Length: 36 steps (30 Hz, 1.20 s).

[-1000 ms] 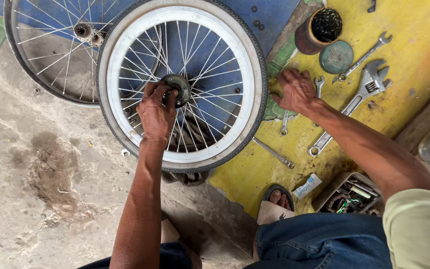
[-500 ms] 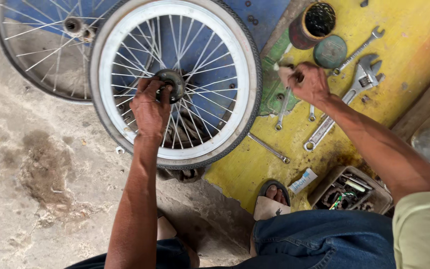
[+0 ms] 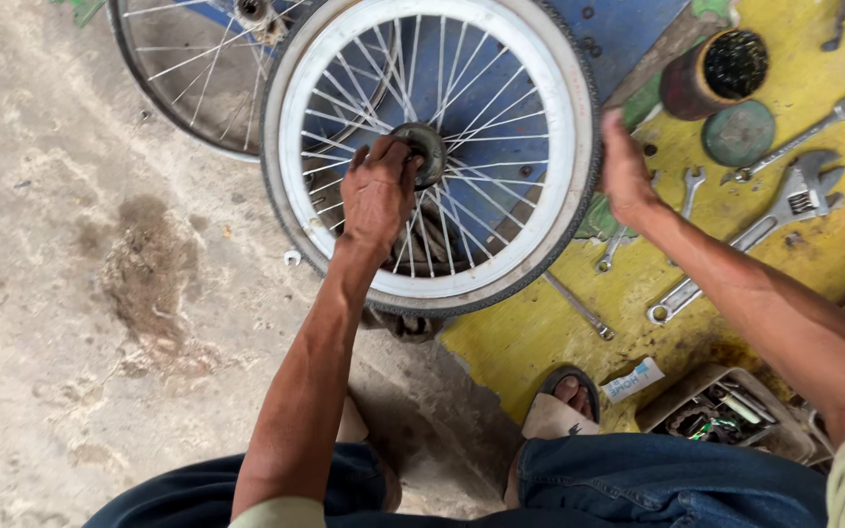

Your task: The person works on a bicycle wheel hub, applying grease and inserting small metal parts. They use their hands to manipulate the hub and occasionally reach for tools on the workbench.

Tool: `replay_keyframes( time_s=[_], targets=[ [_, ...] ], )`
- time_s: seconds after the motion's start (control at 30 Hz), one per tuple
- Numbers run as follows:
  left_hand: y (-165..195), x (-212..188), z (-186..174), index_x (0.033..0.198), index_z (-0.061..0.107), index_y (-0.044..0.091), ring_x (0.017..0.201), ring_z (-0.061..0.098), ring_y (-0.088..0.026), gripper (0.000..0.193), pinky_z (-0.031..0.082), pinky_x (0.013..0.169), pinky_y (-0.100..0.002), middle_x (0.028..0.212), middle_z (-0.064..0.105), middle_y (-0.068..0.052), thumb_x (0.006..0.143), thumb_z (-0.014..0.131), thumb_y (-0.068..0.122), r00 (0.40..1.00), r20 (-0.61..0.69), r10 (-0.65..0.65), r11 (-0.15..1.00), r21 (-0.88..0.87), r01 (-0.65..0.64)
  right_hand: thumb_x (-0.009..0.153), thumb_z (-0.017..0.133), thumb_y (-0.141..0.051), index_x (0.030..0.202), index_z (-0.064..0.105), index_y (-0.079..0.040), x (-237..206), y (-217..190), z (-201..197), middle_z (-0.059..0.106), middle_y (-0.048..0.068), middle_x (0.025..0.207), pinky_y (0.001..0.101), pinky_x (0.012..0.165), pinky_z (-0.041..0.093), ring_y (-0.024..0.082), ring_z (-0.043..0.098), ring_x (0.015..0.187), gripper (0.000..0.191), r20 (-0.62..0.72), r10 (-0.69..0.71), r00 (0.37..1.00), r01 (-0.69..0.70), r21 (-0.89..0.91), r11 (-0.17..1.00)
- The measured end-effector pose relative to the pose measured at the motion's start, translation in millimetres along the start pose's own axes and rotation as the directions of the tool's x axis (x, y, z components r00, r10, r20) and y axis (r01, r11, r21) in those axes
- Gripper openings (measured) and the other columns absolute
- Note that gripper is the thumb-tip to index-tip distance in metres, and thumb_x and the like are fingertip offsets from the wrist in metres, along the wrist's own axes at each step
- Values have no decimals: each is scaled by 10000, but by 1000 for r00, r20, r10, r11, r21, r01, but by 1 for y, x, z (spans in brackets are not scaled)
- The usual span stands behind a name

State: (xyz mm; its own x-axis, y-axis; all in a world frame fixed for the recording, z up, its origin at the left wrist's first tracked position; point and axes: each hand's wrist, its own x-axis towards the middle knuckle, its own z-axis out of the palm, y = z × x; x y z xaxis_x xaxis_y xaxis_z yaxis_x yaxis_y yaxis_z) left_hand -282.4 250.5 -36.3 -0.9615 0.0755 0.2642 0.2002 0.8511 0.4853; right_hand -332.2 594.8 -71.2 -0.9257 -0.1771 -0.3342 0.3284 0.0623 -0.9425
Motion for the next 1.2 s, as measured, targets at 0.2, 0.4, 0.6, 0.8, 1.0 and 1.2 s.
replay_keyframes(
  time_s=[0.2,0.4,0.6,0.8,1.0,1.2],
  targets=[
    [0,-3,-6,910,705,-6,833,707,-297,70,612,799,-423,959,718,-168,902,690,62,993,-37,108,994,-24,-109,1082,325,-653,1597,353,-59,-23,19,-1,497,131,1567,429,1159,382,218,487,1420,787,140,59,988,-85,189,978],
    [16,2,-62,946,709,-28,790,703,-288,61,610,662,-393,933,722,-184,917,713,26,992,-103,68,991,-104,-79,1094,363,-538,1455,492,-42,-36,15,-17,589,131,1365,422,1030,446,220,554,1234,627,80,121,989,-135,192,972],
    [16,18,-172,1021,744,2,748,718,-220,103,597,567,-323,966,742,-168,989,778,94,994,-98,47,993,-100,-57,1047,447,-409,1355,528,-42,-76,44,91,582,152,1270,449,950,477,247,559,1139,486,590,-134,796,537,-588,605],
    [-5,24,-299,1162,697,-46,968,764,-290,146,651,799,-330,1119,736,-230,1069,747,55,962,-151,227,973,89,-215,1000,531,-280,1255,565,-43,-90,71,212,575,173,1175,476,871,507,273,564,1043,350,921,-53,385,923,-383,48],
    [-59,13,-361,1222,677,-36,1036,780,-293,144,621,909,-352,1170,742,-227,1117,660,62,987,-130,99,987,136,-81,893,636,-97,1130,606,-64,-85,52,238,561,166,1055,426,714,555,247,559,901,240,888,-32,458,878,-458,-139],
    [-95,1,-378,1172,694,-47,971,777,-300,149,621,848,-359,1102,745,-225,1091,665,74,989,-139,51,983,183,-25,1009,620,-215,709,570,-65,-112,1,215,534,49,807,405,778,536,237,544,877,339,995,19,94,918,-79,-388]
  ],
)
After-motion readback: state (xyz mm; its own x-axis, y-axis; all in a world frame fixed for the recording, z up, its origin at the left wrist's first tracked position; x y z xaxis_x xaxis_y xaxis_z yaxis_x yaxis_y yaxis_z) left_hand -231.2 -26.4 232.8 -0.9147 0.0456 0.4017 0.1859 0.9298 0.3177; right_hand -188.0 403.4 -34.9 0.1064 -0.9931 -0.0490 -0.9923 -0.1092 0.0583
